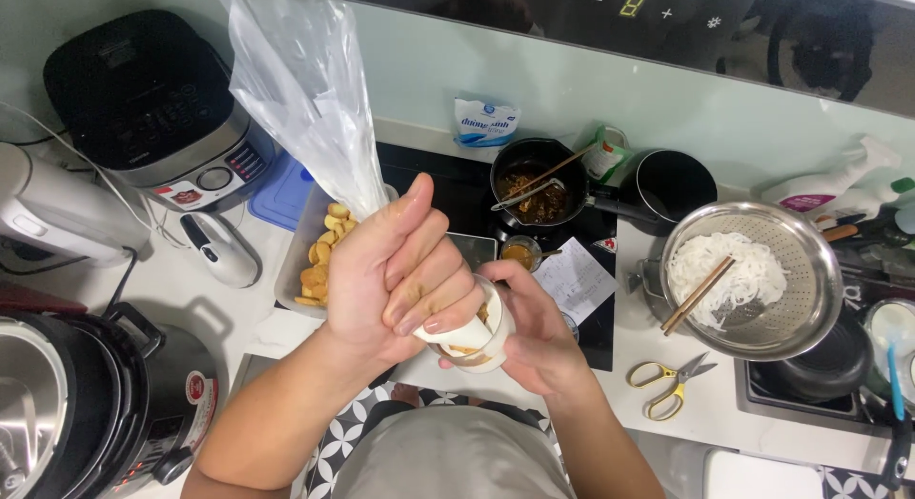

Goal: Preparing desserts by piping cream into cups, leveling it with a spoon, and gathering ingredients from cabinets.

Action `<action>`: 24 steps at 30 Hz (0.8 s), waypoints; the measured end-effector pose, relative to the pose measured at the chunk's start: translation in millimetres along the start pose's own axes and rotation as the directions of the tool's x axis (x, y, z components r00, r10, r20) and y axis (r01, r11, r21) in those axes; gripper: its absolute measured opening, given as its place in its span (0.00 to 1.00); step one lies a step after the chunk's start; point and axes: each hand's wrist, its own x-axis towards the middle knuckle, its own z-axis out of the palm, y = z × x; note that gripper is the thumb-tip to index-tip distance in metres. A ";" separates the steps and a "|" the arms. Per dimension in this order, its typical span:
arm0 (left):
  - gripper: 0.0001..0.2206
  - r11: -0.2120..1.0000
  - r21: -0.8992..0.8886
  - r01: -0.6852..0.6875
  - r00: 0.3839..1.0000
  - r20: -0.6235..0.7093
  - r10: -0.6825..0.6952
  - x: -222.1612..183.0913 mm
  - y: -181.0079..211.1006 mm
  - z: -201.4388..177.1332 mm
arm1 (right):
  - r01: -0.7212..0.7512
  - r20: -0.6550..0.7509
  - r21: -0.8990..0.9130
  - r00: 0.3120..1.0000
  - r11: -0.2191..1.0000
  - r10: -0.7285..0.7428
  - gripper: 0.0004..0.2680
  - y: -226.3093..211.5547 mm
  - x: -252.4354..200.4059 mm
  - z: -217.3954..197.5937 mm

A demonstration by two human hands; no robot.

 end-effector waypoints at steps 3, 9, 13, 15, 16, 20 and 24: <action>0.29 1.000 -0.020 0.014 1.000 0.003 -0.013 -0.9 -1.3 1.7 | -0.012 0.045 0.054 0.999 0.998 0.010 0.28 4.8 -1.5 -7.7; 0.28 0.999 -0.021 0.040 0.999 0.002 -0.040 -0.2 -2.1 5.2 | -0.079 0.023 0.096 0.997 0.992 0.078 0.25 8.3 -3.2 -10.7; 0.28 0.998 -0.019 0.062 0.998 0.000 -0.062 0.1 -0.5 6.9 | -0.093 0.115 0.123 0.990 0.988 0.078 0.26 7.4 -0.4 -5.9; 0.28 0.995 -0.026 0.098 0.995 0.022 -0.098 -0.2 -0.5 6.9 | -0.096 0.053 0.125 0.994 0.988 0.090 0.26 6.6 1.1 -0.5; 0.28 0.995 -0.027 0.095 0.995 0.021 -0.094 -0.6 0.1 7.3 | -0.100 0.054 0.124 0.994 0.987 0.094 0.26 6.8 1.9 1.2; 0.28 0.992 -0.027 0.121 0.992 0.020 -0.121 -2.5 2.0 9.0 | -0.106 0.100 0.190 0.991 0.976 0.088 0.29 12.2 -1.1 0.6; 0.28 0.992 -0.030 0.119 0.993 0.009 -0.119 -3.0 1.4 8.8 | -0.042 0.137 0.075 0.990 0.996 0.031 0.32 17.2 -8.9 -3.8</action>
